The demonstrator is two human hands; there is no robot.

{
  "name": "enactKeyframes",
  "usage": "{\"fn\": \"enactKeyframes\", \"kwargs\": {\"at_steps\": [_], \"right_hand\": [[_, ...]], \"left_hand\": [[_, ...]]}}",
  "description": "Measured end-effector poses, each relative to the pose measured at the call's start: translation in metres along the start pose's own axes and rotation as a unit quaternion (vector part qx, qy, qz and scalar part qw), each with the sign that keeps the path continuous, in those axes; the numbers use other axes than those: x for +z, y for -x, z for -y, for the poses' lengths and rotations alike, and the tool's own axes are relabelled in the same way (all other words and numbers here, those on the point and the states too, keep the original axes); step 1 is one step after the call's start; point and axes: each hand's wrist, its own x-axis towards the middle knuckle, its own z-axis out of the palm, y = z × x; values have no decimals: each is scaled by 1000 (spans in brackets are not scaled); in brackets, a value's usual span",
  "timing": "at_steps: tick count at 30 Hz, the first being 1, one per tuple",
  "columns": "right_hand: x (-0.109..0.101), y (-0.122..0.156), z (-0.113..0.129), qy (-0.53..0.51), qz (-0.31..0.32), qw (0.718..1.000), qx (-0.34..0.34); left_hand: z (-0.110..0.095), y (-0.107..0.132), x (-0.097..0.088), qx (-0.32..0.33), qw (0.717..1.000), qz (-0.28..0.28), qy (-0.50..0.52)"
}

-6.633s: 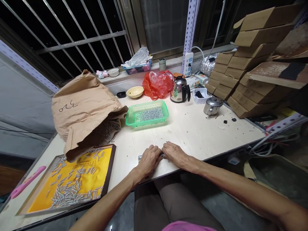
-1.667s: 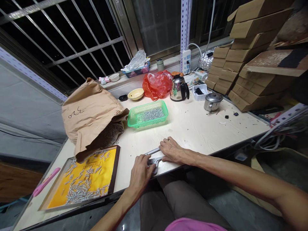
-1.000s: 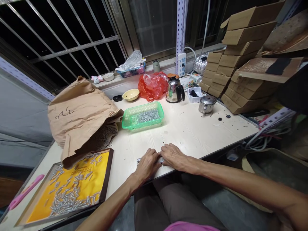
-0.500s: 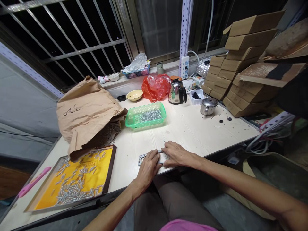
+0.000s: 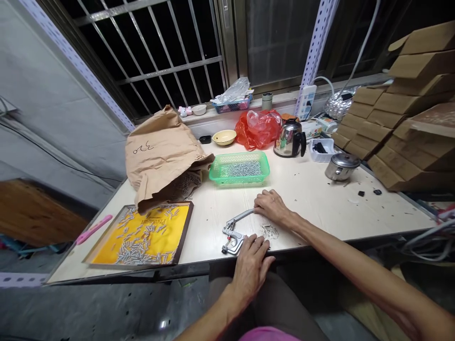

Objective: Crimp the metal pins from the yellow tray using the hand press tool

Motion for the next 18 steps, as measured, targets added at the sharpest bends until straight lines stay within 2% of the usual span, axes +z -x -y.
{"fn": "enactKeyframes", "kwargs": {"at_steps": [2, 4, 8, 10, 13, 15, 16, 18], "right_hand": [[-3, -5, 11, 14, 4, 1000, -2], [-3, -8, 33, 14, 10, 999, -39], [9, -15, 85, -6, 38, 975, -219], [14, -20, 102, -3, 57, 959, -276], [18, -26, 112, 16, 73, 950, -303], [21, -26, 112, 21, 70, 950, -304], [22, -26, 111, 18, 66, 951, -303], [25, -23, 111, 13, 56, 952, -299]], "left_hand": [[1, -1, -1, 3, 1000, -4, 12], [2, -1, 0, 7, 1000, -2, 27], [1, 4, 4, -18, 998, 4, 59], [-3, 11, 1, -28, 997, 6, 69], [-8, 30, -13, 4, 998, 9, 70], [-5, 49, -28, 18, 998, -20, 50], [0, 59, -37, 4, 999, -43, 32], [19, 80, -59, -66, 993, -97, -13]]}}
